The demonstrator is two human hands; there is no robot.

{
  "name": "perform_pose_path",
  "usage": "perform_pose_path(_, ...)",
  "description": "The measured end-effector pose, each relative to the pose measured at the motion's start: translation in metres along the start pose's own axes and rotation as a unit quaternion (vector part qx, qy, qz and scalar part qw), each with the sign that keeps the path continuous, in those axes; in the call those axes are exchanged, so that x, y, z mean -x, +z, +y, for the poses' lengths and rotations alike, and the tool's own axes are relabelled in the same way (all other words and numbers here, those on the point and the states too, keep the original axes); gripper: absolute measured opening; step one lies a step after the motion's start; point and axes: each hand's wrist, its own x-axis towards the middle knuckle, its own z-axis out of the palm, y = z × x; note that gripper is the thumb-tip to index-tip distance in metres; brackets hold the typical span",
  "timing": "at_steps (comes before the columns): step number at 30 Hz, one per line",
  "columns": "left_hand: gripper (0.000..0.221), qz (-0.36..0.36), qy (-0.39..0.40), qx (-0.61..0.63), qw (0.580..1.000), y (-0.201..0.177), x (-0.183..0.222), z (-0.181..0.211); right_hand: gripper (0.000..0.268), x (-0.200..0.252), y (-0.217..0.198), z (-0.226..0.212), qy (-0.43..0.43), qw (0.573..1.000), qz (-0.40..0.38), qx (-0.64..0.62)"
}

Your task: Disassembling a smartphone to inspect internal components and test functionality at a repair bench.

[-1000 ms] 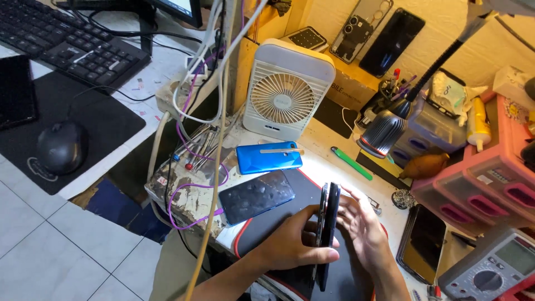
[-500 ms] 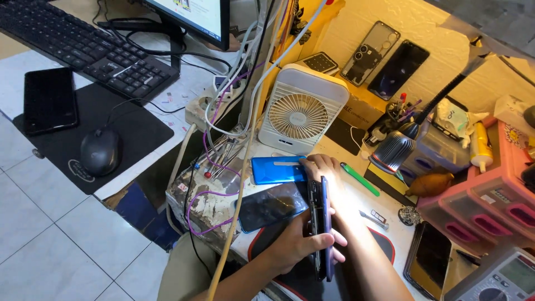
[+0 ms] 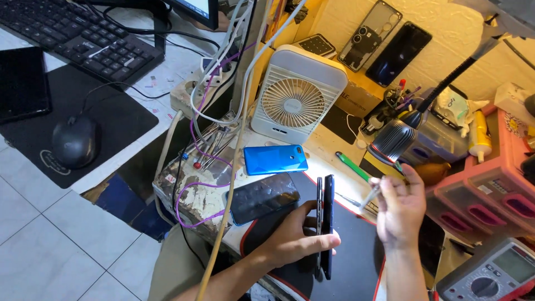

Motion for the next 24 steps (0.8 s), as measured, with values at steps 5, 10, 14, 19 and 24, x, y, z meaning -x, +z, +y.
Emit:
perform_pose_path(5,0.083,0.045,-0.008,-0.078,0.996,0.005,-0.001,0.002,0.039,0.025,-0.012,-0.004,0.088,0.996,0.018,0.004)
perform_pose_path(10,0.085,0.075,0.013,-0.106,0.991,0.005,-0.012,-0.011,0.047,0.039,-0.013,0.017,0.081,0.987,-0.095,0.096)
perform_pose_path(14,0.083,0.057,0.003,-0.148,0.987,0.006,-0.013,-0.003,0.056,0.047,0.004,-0.013,0.204,0.963,-0.044,0.173)
perform_pose_path(19,0.076,0.066,-0.041,-0.233,0.969,0.011,-0.021,0.021,0.013,0.048,-0.015,-0.011,0.101,0.964,-0.089,0.23)
perform_pose_path(24,0.078,0.077,-0.02,-0.282,0.956,0.009,-0.028,0.023,0.014,0.057,-0.023,-0.039,0.022,0.945,-0.157,0.286)
